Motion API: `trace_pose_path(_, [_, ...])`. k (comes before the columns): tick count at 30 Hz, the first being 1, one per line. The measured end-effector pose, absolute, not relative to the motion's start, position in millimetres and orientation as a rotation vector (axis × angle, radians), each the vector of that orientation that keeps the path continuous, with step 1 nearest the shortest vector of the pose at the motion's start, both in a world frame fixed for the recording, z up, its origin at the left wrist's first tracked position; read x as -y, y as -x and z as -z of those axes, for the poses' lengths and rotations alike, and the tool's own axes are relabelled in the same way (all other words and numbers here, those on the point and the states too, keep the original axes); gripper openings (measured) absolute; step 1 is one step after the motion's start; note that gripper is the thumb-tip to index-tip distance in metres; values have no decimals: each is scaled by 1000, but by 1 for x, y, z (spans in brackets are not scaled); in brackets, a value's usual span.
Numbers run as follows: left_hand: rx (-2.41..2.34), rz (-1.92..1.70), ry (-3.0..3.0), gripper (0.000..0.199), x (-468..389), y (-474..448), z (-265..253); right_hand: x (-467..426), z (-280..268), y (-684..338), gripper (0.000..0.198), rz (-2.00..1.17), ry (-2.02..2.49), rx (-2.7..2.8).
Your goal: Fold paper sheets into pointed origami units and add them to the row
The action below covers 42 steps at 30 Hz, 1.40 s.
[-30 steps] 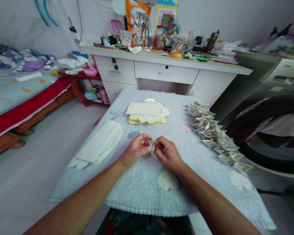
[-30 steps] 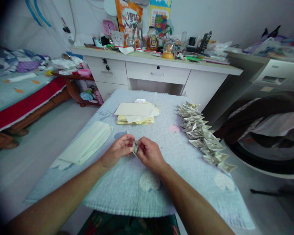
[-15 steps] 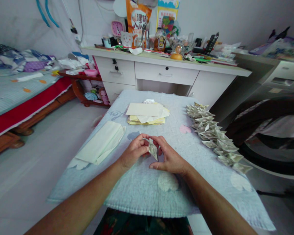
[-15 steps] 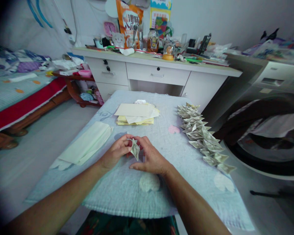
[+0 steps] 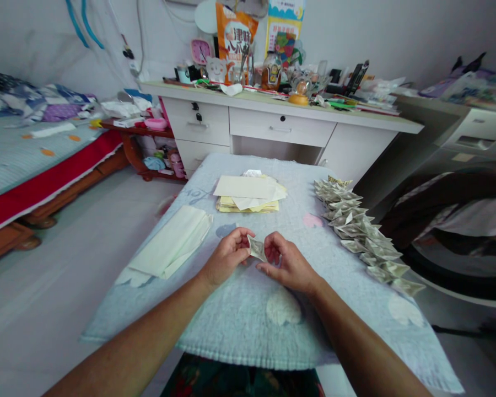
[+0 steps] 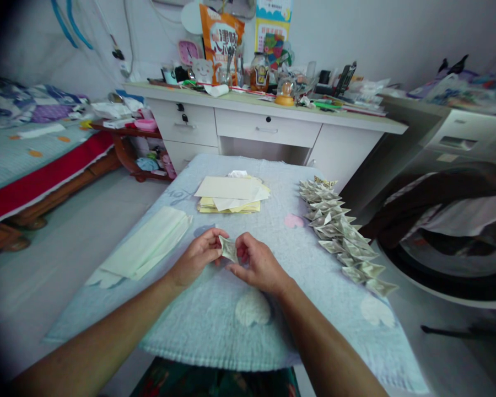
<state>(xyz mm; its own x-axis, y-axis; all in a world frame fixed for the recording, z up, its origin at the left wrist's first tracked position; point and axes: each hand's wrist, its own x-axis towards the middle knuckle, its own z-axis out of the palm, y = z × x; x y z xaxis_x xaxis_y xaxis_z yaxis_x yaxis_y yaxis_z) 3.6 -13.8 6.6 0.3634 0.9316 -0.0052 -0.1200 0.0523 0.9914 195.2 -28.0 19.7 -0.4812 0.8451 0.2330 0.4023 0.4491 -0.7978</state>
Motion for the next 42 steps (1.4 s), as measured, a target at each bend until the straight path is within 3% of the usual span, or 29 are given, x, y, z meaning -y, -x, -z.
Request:
trace_pose_path(7, [-883,-982,-1276,29,13,-4,0,28,-22,-191,11,-635,1084,2241])
trace_pose_path(22, [-903,-952,-1307,21,14,-3,3,35,-48,-195,22,-264,1218,2517])
trace_pose_path(28, [-927,-883,-1330,29,15,-2,2,38,-64,-235,18,-206,1364,2297])
trace_pose_path(34, [-984,-903,-1376,32,17,-3,-3,26,-71,-322,6,214,1630,1941])
trace_pose_path(42, [-998,-876,-1408,29,16,-4,-2,6,-55,-385,9,554,1868,1653])
